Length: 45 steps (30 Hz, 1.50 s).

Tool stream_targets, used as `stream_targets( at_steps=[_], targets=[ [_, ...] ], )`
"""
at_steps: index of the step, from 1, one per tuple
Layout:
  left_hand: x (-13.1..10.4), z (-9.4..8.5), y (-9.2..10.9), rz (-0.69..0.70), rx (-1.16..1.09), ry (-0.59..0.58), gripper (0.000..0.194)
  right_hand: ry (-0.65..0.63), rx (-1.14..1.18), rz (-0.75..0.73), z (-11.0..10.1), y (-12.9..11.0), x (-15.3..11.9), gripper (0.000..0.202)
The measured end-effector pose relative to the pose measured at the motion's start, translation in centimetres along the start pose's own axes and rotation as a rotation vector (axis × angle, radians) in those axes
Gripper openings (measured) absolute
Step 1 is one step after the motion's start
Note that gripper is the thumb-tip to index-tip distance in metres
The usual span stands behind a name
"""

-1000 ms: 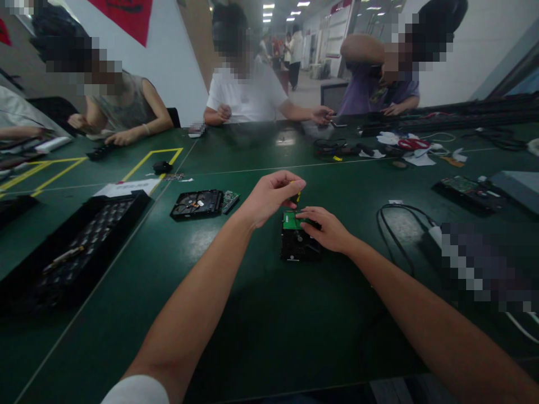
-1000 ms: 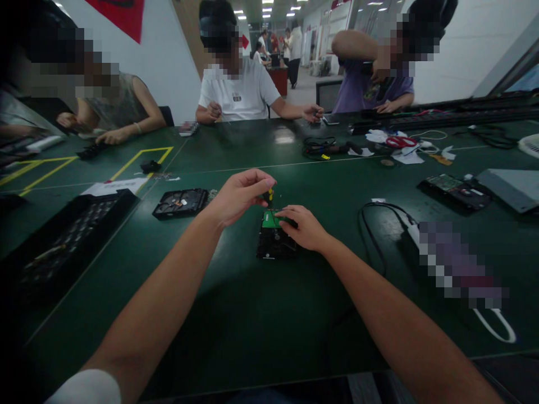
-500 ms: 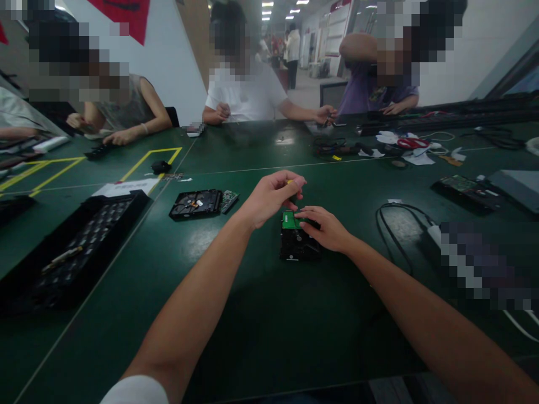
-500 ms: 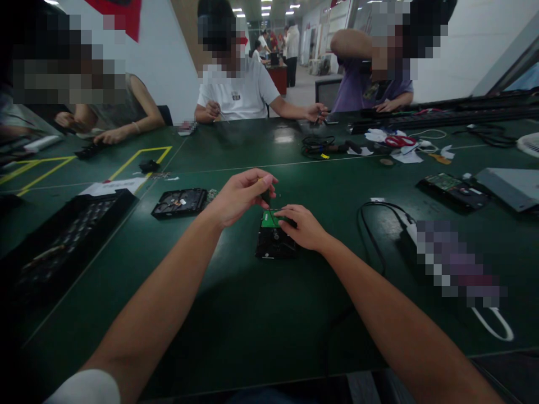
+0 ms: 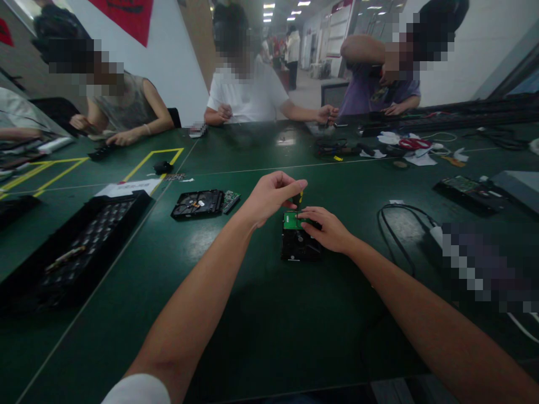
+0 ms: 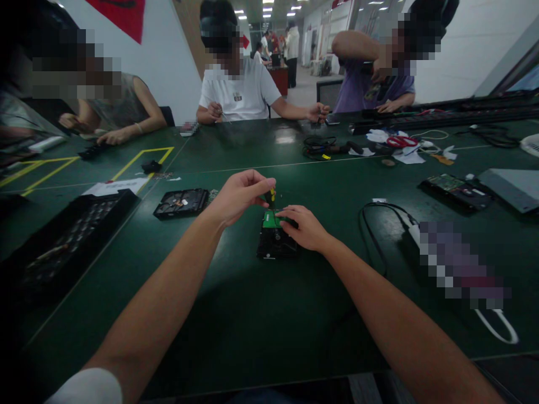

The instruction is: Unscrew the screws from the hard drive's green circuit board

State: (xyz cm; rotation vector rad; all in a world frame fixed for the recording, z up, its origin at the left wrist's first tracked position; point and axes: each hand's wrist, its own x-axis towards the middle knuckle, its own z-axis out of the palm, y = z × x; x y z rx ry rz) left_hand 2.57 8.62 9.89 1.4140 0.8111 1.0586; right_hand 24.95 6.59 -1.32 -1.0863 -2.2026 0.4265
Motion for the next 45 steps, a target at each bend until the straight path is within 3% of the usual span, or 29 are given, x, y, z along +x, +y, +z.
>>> stream_targets(
  at_steps=[4, 10, 19, 30, 37, 45],
  targets=[
    [-0.2, 0.2, 0.2, 0.012, 0.050, -0.012, 0.032, -0.001, 0.001, -0.006, 0.0, 0.0, 0.0, 0.030],
    [-0.2, 0.1, 0.4, 0.036, -0.034, -0.135, 0.021, -0.016, -0.002, 0.001, -0.2, -0.4, 0.1, 0.032],
    [0.1, -0.4, 0.2, -0.031, -0.221, -0.144, 0.021, -0.001, 0.019, -0.014, -0.1, -0.2, 0.1, 0.030],
    [-0.1, 0.1, -0.1, 0.050, 0.027, -0.012, 0.030, 0.002, -0.001, -0.002, 0.0, -0.1, 0.0, 0.030],
    [-0.1, -0.3, 0.1, 0.046, -0.004, -0.074, 0.025, -0.002, 0.007, 0.000, 0.0, 0.0, 0.0, 0.031],
    [-0.8, 0.2, 1.1, -0.068, -0.175, -0.284, 0.016, 0.011, 0.004, -0.013, 0.1, -0.1, -0.1, 0.034]
  ],
)
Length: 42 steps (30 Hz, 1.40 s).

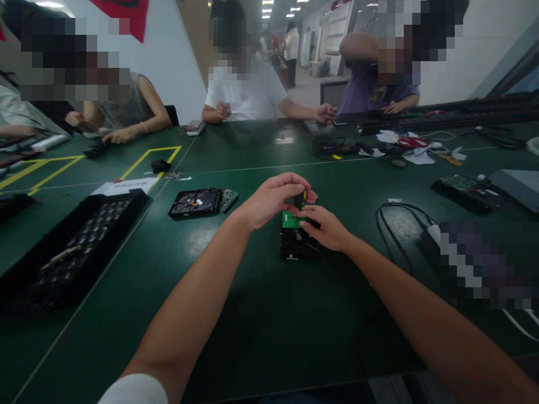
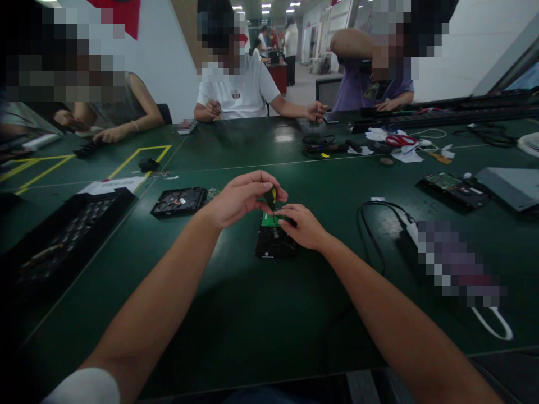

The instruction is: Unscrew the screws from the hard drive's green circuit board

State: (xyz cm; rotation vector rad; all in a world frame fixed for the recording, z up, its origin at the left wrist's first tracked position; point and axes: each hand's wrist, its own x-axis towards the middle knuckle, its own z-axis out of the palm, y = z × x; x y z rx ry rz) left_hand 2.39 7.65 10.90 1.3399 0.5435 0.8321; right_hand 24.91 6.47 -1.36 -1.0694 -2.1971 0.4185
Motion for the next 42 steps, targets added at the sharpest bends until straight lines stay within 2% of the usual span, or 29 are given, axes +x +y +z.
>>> stream_targets(
  at_steps=[2, 8, 13, 18, 24, 28, 32, 37, 42],
  targets=[
    [0.03, 0.10, 0.06, -0.003, 0.003, 0.000, 0.015, -0.005, -0.004, -0.003, 0.04, 0.06, 0.03, 0.034],
    [0.16, -0.44, 0.21, 0.002, 0.056, 0.131, 0.020, -0.019, -0.009, 0.005, 0.06, 0.13, 0.07, 0.031],
    [0.24, -0.44, 0.02, 0.025, -0.018, 0.126, 0.016, 0.003, 0.003, 0.000, 0.06, 0.09, -0.02, 0.032],
    [0.31, -0.36, -0.36, 0.034, 0.116, 0.113, 0.032, -0.025, -0.005, 0.003, 0.02, 0.24, 0.03, 0.032],
    [0.23, -0.68, -0.37, 0.067, 0.200, 0.156, 0.026, -0.019, -0.004, 0.011, 0.05, 0.34, 0.01, 0.032],
    [0.15, -0.35, -0.19, 0.080, 0.182, 0.133, 0.026, -0.011, -0.004, 0.008, 0.05, 0.27, 0.01, 0.032],
    [0.18, 0.12, -0.18, 0.035, 0.112, 0.097, 0.029, -0.002, -0.005, 0.000, 0.07, 0.26, 0.02, 0.033],
    [0.11, 0.07, -0.21, 0.023, 0.059, 0.109, 0.026, 0.009, -0.007, 0.005, 0.13, 0.24, -0.01, 0.034],
    [-0.08, 0.13, -0.11, 0.021, 0.026, 0.026, 0.025, 0.015, -0.003, -0.002, 0.18, 0.18, 0.03, 0.033]
  ],
)
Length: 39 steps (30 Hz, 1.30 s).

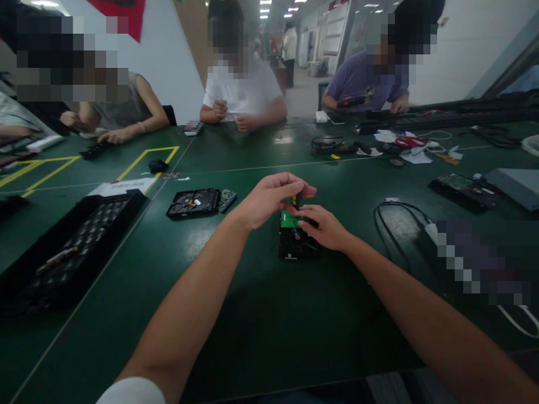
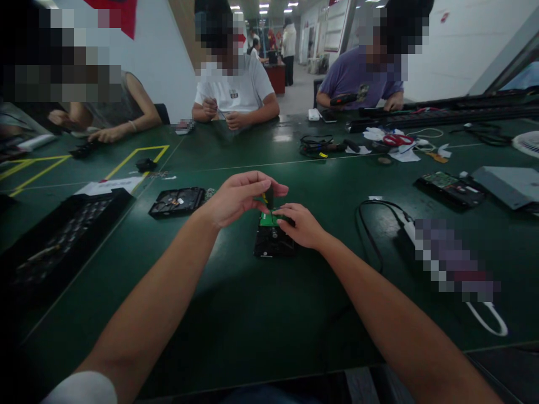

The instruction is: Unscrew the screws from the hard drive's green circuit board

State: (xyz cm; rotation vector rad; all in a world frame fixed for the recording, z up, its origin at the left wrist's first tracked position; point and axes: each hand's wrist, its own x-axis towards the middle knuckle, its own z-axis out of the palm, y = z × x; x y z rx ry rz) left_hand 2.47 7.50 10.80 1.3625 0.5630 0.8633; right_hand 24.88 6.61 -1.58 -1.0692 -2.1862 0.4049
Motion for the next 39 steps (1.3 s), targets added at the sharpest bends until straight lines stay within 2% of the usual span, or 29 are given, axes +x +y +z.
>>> stream_targets(
  at_steps=[3, 10, 20, 29, 34, 39],
  targets=[
    [0.1, 0.1, 0.0, 0.020, 0.015, -0.014, 0.026, 0.000, -0.005, -0.002, 0.0, 0.0, 0.1, 0.032],
    [0.3, -0.4, -0.2, 0.032, 0.030, 0.083, 0.024, -0.017, 0.005, 0.006, -0.2, -0.2, 0.0, 0.032],
    [0.4, 0.8, -0.4, 0.032, 0.055, 0.047, 0.023, -0.009, 0.014, 0.006, -0.2, -0.3, 0.0, 0.033],
    [0.5, -0.1, -0.7, 0.091, 0.187, 0.100, 0.022, -0.024, 0.006, -0.005, -0.2, -0.1, 0.1, 0.031],
    [0.6, -0.5, -0.9, 0.116, 0.209, 0.050, 0.027, -0.027, 0.000, -0.002, -0.2, -0.1, 0.1, 0.032],
    [0.3, -0.5, -0.7, 0.051, 0.144, -0.004, 0.033, 0.005, -0.007, -0.001, 0.0, -0.1, 0.0, 0.033]
  ],
)
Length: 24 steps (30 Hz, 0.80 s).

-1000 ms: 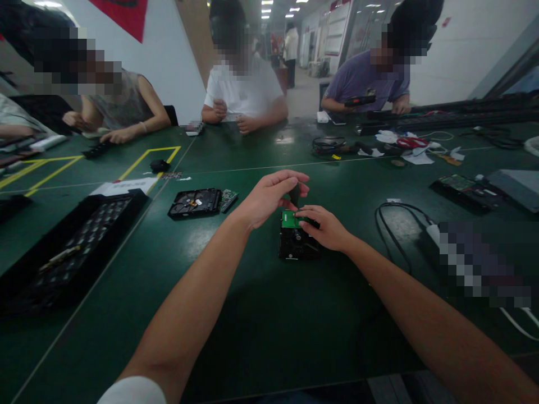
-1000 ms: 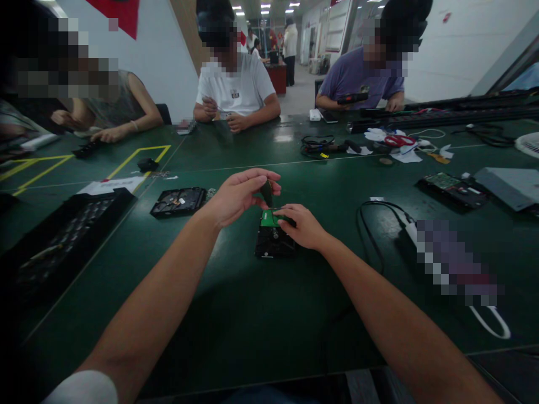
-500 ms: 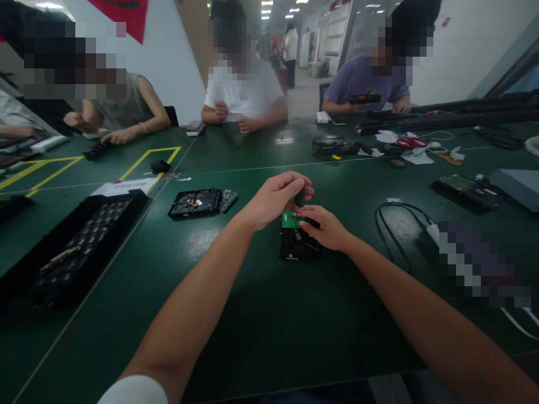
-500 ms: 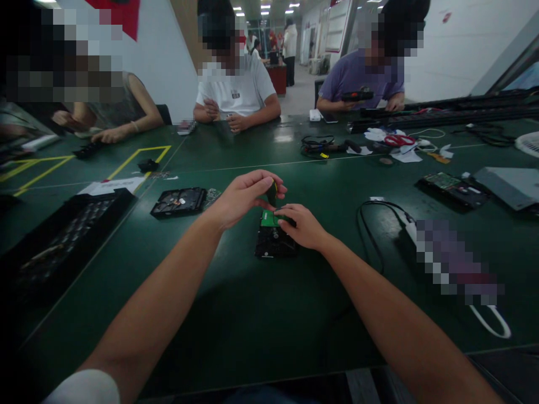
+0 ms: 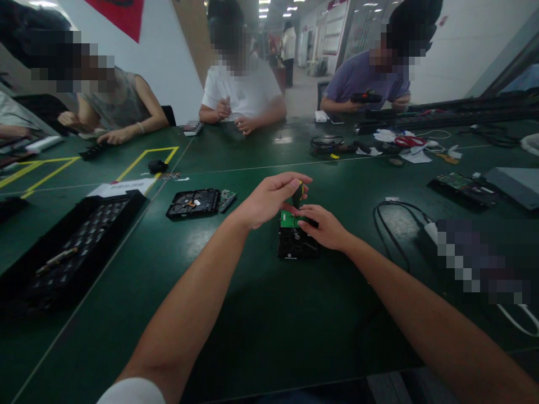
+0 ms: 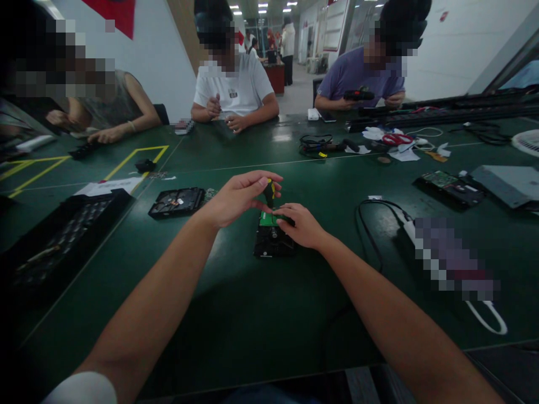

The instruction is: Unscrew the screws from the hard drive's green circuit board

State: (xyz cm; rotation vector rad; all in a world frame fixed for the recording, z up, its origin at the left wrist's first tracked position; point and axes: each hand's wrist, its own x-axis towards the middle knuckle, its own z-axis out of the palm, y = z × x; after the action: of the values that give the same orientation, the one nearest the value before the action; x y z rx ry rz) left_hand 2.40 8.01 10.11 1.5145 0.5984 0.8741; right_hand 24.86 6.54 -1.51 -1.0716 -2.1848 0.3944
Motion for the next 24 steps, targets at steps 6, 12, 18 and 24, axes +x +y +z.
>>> stream_targets(
  at_steps=[6, 12, 18, 24],
  targets=[
    [0.01, 0.14, -0.04, -0.025, -0.113, -0.004, 0.031, -0.025, 0.017, -0.011, -0.22, -0.12, 0.07, 0.033],
    [-0.02, -0.17, 0.11, -0.012, -0.024, -0.021, 0.034, -0.022, 0.018, -0.002, -0.22, -0.12, 0.05, 0.032],
    [-0.08, -0.08, 0.40, 0.036, 0.150, 0.096, 0.029, -0.019, 0.014, 0.004, -0.02, 0.19, 0.05, 0.031],
    [0.14, 0.28, -0.13, 0.001, 0.088, 0.211, 0.024, -0.033, 0.019, 0.009, -0.22, -0.08, 0.06, 0.031]
  ],
)
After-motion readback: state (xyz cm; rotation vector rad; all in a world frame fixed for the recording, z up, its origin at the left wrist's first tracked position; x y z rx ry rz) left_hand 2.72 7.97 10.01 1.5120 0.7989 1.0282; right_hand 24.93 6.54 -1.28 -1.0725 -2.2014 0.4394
